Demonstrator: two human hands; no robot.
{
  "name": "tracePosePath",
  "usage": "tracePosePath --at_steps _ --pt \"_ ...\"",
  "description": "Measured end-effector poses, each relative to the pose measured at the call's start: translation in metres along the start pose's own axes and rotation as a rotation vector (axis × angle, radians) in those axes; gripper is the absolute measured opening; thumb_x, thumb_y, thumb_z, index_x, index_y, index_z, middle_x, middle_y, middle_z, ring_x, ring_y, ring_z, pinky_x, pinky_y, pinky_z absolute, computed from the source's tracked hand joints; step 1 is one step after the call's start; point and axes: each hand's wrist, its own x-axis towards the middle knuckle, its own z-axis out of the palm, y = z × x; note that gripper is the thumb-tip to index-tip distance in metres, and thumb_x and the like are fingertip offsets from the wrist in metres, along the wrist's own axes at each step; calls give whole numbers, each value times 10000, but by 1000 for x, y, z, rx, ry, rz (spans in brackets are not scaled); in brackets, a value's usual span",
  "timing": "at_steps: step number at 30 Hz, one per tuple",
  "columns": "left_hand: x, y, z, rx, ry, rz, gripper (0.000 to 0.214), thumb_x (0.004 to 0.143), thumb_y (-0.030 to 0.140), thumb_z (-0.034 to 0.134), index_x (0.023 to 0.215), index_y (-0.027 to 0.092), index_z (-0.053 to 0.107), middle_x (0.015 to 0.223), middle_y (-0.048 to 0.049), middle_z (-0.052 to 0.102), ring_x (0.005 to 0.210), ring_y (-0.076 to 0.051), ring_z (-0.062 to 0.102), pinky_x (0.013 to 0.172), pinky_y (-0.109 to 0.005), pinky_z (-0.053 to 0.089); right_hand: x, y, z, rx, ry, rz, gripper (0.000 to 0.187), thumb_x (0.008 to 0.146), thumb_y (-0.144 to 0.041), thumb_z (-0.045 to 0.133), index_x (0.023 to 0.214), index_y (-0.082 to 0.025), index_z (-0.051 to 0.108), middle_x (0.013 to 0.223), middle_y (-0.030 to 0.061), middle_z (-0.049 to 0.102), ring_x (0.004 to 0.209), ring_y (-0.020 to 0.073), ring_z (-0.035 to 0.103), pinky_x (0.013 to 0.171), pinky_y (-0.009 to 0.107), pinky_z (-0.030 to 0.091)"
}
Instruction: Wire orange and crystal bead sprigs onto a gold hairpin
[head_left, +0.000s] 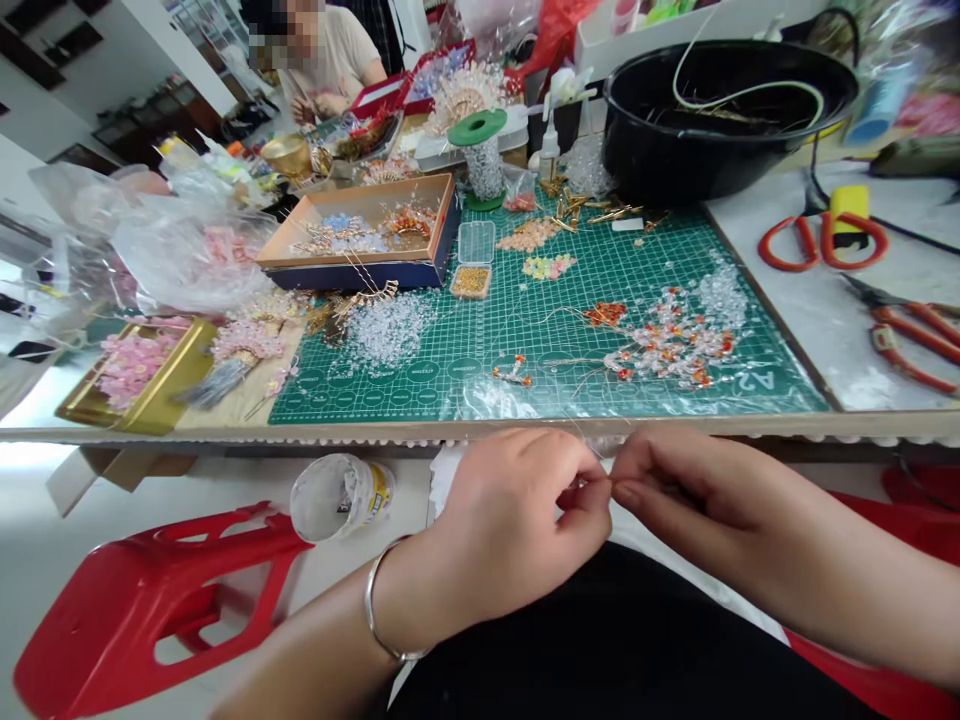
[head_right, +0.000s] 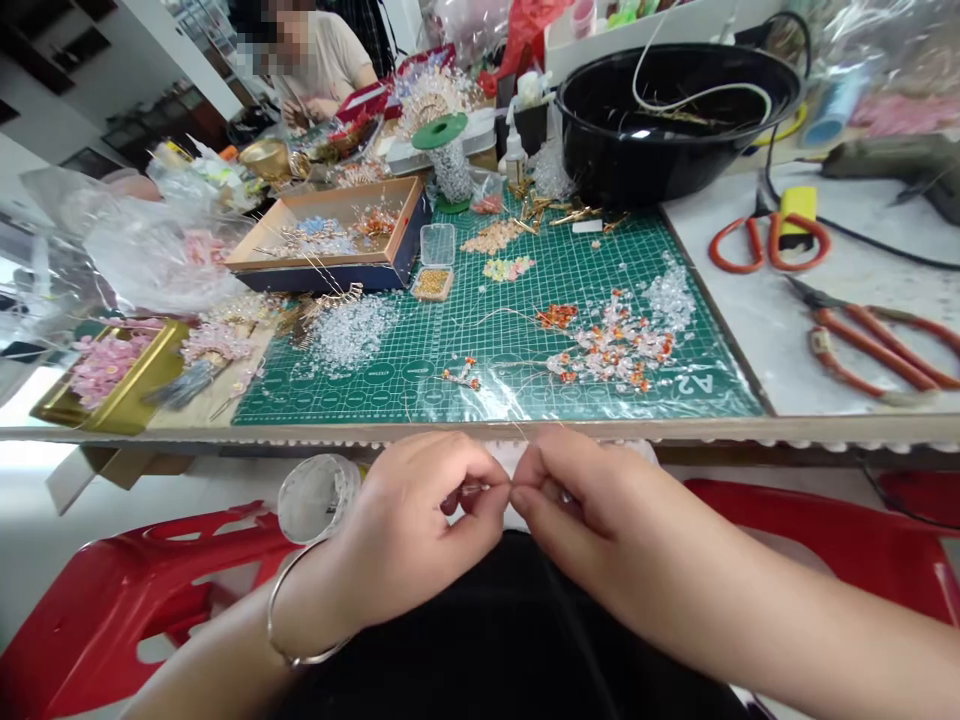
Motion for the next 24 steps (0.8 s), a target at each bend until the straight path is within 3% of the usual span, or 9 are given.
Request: tracePosePath --at_steps 4,7,9,12,13,16,19,24 --pt "4 -1 -4 -207 -147 -203 76 867 138 662 796 163 677 680 37 654 633 -98 594 614 -232 445 -1 8 2 -69 -2 -26 248 1006 -334 487 787 -238 554 655 -30 557 581 124 478 512 245 393" --pt "8 -8 -11 -260 -221 -241 136 978 253 613 905 194 712 790 28 728 719 -111 657 652 -224 485 4 15 -1 -53 34 -19 227 997 -325 501 792 -238 547 674 -27 551 608 131 473 529 253 375" --pt "11 -19 -16 -182 -152 -208 203 1035 319 551 991 218 722 892 16 768 792 -125 691 691 -238 509 8 19 -5 12 68 34 246 998 -388 515 805 -241 558 680 -25 543 617 136 475 528 255 374" --pt "18 -43 -18 223 136 -104 205 1036 252 540 994 201 733 950 -30 781 881 -185 700 792 -321 527 14 22 -11 96 137 115 281 986 -456 533 813 -239 576 689 -15 527 639 147 473 550 265 381" --pt "20 -52 -18 357 167 -63 193 1023 209 544 1000 183 734 977 -51 780 910 -207 698 818 -349 531 15 21 -13 108 157 135 290 982 -465 540 808 -236 580 694 -11 521 648 149 468 563 272 378" --pt "26 -71 -11 541 97 -39 157 978 139 573 979 142 730 1034 -90 761 916 -230 689 762 -349 543 19 19 -15 154 156 200 330 986 -493 538 788 -232 580 660 -20 460 617 141 404 558 286 322" --pt "27 -79 -2 541 31 -101 133 948 112 598 995 127 722 1066 -104 739 895 -217 682 723 -321 546 20 21 -14 226 123 249 330 994 -493 534 797 -232 586 634 -33 417 590 134 352 541 291 276" --pt "25 -85 1 517 38 -166 128 943 98 595 929 136 717 970 -89 732 846 -211 677 708 -320 539 20 28 -11 256 99 231 360 1000 -535 527 808 -235 580 634 -38 384 587 133 323 536 294 262"
